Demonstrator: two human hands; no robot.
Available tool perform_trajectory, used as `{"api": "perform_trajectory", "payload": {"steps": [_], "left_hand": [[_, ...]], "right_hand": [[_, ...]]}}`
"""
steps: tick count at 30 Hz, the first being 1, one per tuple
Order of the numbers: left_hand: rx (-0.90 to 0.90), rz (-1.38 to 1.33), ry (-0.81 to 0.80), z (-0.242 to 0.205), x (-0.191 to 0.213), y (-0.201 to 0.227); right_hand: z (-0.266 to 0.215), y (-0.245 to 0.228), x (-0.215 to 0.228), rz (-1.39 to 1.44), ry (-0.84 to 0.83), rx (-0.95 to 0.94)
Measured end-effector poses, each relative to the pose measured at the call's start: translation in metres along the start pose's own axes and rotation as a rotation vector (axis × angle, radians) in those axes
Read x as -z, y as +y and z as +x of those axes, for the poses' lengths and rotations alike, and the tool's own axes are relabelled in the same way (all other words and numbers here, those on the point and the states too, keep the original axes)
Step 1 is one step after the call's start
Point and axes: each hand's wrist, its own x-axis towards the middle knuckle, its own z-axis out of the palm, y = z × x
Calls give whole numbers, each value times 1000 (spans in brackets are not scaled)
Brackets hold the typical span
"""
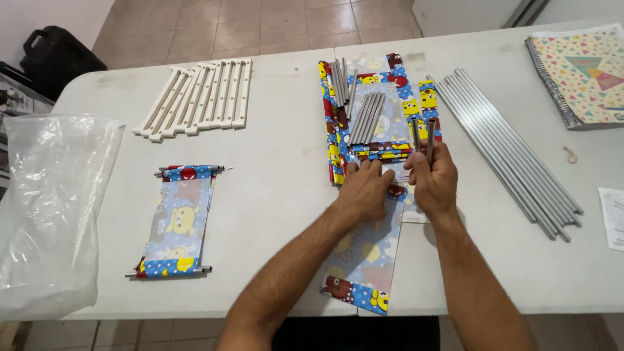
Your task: Assembling a fabric organizer by inserting metal rods into fabric sleeves.
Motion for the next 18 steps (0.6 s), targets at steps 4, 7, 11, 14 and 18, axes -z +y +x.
{"api": "perform_trajectory", "payload": {"steps": [4,7,11,14,18], "left_hand": [[-75,4,113,-2,-18,-11],[-146,-23,334,-15,-43,-34],[-103,-170,464,-56,-14,-64],[-26,-468,445,-76,9,-84],[50,-807,507,-91,10,-99]], "right_hand": [[1,1,0,17,12,-13],[2,2,1,-13,-19,-21],[-2,5,-3,-118,-175,26],[-9,4,-14,-244,-284,83],[-18,-5,-25,-309,-364,84]]}}
